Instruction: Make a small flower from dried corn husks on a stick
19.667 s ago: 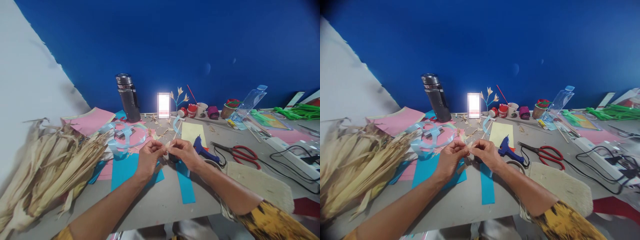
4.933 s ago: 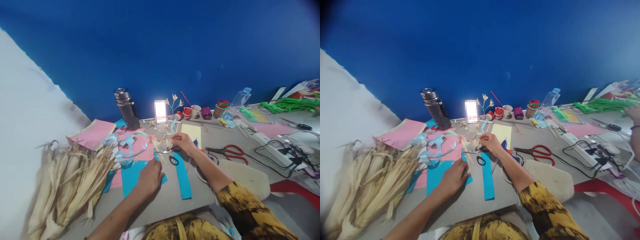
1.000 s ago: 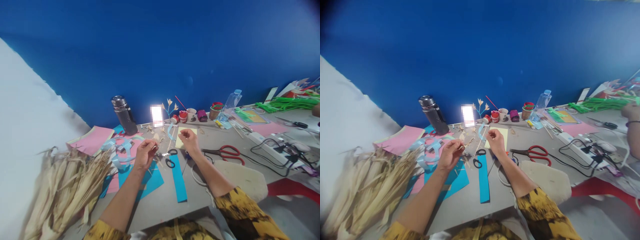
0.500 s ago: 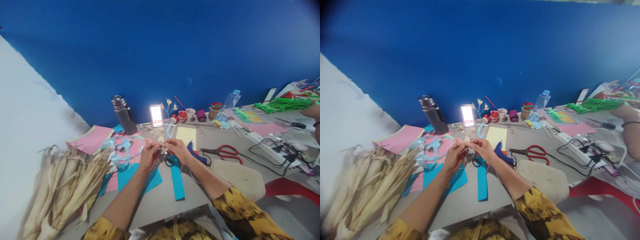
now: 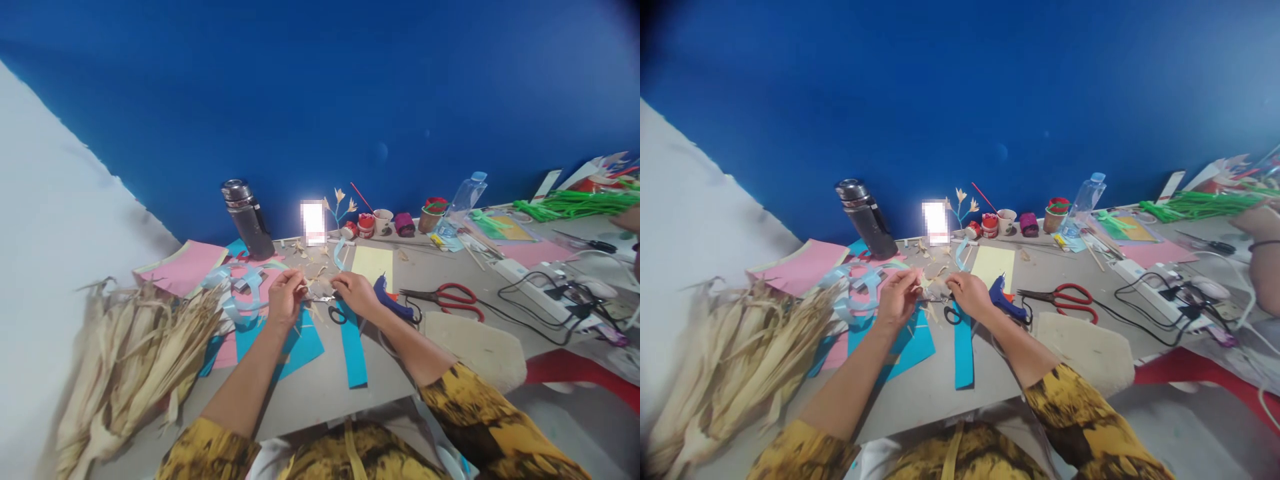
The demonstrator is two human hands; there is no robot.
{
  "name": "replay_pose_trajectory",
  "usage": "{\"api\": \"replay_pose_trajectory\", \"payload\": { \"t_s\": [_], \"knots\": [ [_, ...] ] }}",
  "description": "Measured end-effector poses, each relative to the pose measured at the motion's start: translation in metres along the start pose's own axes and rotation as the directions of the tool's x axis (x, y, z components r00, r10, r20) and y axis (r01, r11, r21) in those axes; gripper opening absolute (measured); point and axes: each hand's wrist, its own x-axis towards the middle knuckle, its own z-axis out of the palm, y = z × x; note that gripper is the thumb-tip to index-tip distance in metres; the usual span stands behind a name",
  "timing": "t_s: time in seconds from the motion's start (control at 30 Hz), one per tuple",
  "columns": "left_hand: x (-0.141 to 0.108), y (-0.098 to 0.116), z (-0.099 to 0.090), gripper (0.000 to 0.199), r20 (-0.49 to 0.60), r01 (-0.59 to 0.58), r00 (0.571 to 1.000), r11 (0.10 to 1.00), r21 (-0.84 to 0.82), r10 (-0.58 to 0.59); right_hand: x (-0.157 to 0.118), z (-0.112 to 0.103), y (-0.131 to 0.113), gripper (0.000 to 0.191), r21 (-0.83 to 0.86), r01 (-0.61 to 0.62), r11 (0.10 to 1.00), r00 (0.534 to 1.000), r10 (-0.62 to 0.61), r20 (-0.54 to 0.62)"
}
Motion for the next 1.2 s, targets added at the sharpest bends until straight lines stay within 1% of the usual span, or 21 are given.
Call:
{"api": "replay_pose_trajectory", "payload": {
  "t_s": [0.1, 0.17, 0.27, 0.37, 0.43, 0.5, 0.53, 0.57, 0.6, 0.67, 0.7, 0.73, 0.8, 0.87, 0.9, 0.93, 0.97, 1.03, 1.1, 1.13, 1.2],
  "knots": [
    [0.004, 0.001, -0.003, 0.025, -0.015, 0.001, 1.0, 1.0, -0.017, -0.001, 0.001, 0.0, 0.004, 0.015, -0.116, -0.04, 0.992, 0.999, 0.041, 0.001],
    [0.004, 0.001, -0.003, 0.025, -0.021, 0.002, 1.0, 1.0, -0.023, -0.002, 0.002, -0.001, 0.005, 0.011, -0.102, -0.106, 0.989, 0.994, 0.102, -0.048],
    [0.001, 0.002, 0.0, 0.024, -0.004, 0.009, 1.0, 1.0, -0.009, -0.009, 0.003, -0.002, 0.003, 0.018, 0.088, -0.169, 0.982, 0.978, 0.178, -0.113],
    [-0.006, 0.002, 0.005, 0.022, 0.046, 0.045, 0.998, 0.997, 0.058, -0.048, 0.001, -0.002, -0.002, 0.023, 0.34, -0.157, 0.927, 0.983, 0.18, -0.039],
    [-0.012, 0.002, 0.008, 0.021, 0.088, 0.081, 0.992, 0.993, 0.089, -0.089, -0.001, -0.001, -0.007, 0.019, 0.412, -0.131, 0.902, 0.989, 0.147, -0.007],
    [-0.016, 0.002, 0.01, 0.021, 0.146, 0.166, 0.974, 0.983, 0.075, -0.175, -0.003, -0.002, -0.013, 0.021, 0.424, -0.082, 0.902, 0.994, 0.107, -0.035],
    [-0.018, 0.003, 0.011, 0.021, 0.192, 0.236, 0.951, 0.97, 0.053, -0.242, -0.005, -0.003, -0.016, 0.026, 0.434, -0.056, 0.899, 0.995, 0.084, -0.046],
    [-0.019, 0.004, 0.01, 0.021, 0.252, 0.322, 0.914, 0.946, 0.031, -0.319, -0.006, -0.005, -0.019, 0.032, 0.46, -0.034, 0.887, 0.997, 0.059, -0.04],
    [-0.02, 0.005, 0.01, 0.021, 0.319, 0.411, 0.861, 0.911, 0.019, -0.395, -0.007, -0.008, -0.021, 0.04, 0.502, -0.023, 0.865, 0.999, 0.035, -0.014],
    [-0.022, 0.007, 0.009, 0.019, 0.439, 0.551, 0.742, 0.834, 0.031, -0.506, -0.009, -0.015, -0.025, 0.05, 0.596, -0.051, 0.801, 0.995, -0.013, 0.103],
    [-0.023, 0.007, 0.008, 0.019, 0.477, 0.594, 0.692, 0.803, 0.049, -0.542, -0.01, -0.018, -0.026, 0.051, 0.629, -0.09, 0.773, 0.982, -0.036, 0.185],
    [-0.023, 0.008, 0.007, 0.018, 0.5, 0.623, 0.654, 0.779, 0.07, -0.568, -0.011, -0.022, -0.027, 0.048, 0.646, -0.133, 0.751, 0.962, -0.059, 0.267],
    [-0.024, 0.007, 0.006, 0.017, 0.515, 0.659, 0.604, 0.745, 0.107, -0.608, -0.012, -0.026, -0.029, 0.037, 0.66, -0.205, 0.723, 0.914, -0.1, 0.393],
    [-0.025, 0.005, 0.006, 0.016, 0.517, 0.671, 0.578, 0.728, 0.139, -0.631, -0.013, -0.027, -0.03, 0.028, 0.678, -0.243, 0.693, 0.892, -0.115, 0.437],
    [-0.025, 0.004, 0.006, 0.016, 0.517, 0.663, 0.579, 0.733, 0.153, -0.631, -0.013, -0.026, -0.03, 0.027, 0.687, -0.257, 0.679, 0.894, -0.103, 0.436],
    [-0.025, 0.003, 0.006, 0.015, 0.515, 0.641, 0.593, 0.75, 0.163, -0.619, -0.013, -0.025, -0.03, 0.027, 0.695, -0.272, 0.666, 0.902, -0.076, 0.426],
    [-0.025, 0.001, 0.007, 0.015, 0.511, 0.604, 0.623, 0.779, 0.167, -0.592, -0.012, -0.023, -0.029, 0.029, 0.7, -0.291, 0.652, 0.91, -0.038, 0.414],
    [-0.026, -0.001, 0.009, 0.018, 0.483, 0.491, 0.717, 0.856, 0.161, -0.502, -0.011, -0.019, -0.027, 0.032, 0.719, -0.334, 0.609, 0.924, 0.062, 0.377],
    [-0.026, -0.003, 0.011, 0.022, 0.431, 0.359, 0.811, 0.919, 0.165, -0.395, -0.009, -0.017, -0.026, 0.035, 0.75, -0.371, 0.548, 0.926, 0.159, 0.342],
    [-0.026, -0.004, 0.011, 0.023, 0.405, 0.287, 0.85, 0.941, 0.178, -0.336, -0.008, -0.016, -0.026, 0.035, 0.763, -0.387, 0.517, 0.922, 0.198, 0.333],
    [-0.026, -0.006, 0.013, 0.025, 0.369, 0.142, 0.902, 0.962, 0.232, -0.222, -0.008, -0.016, -0.027, 0.036, 0.783, -0.412, 0.467, 0.911, 0.241, 0.336]
  ]
}}
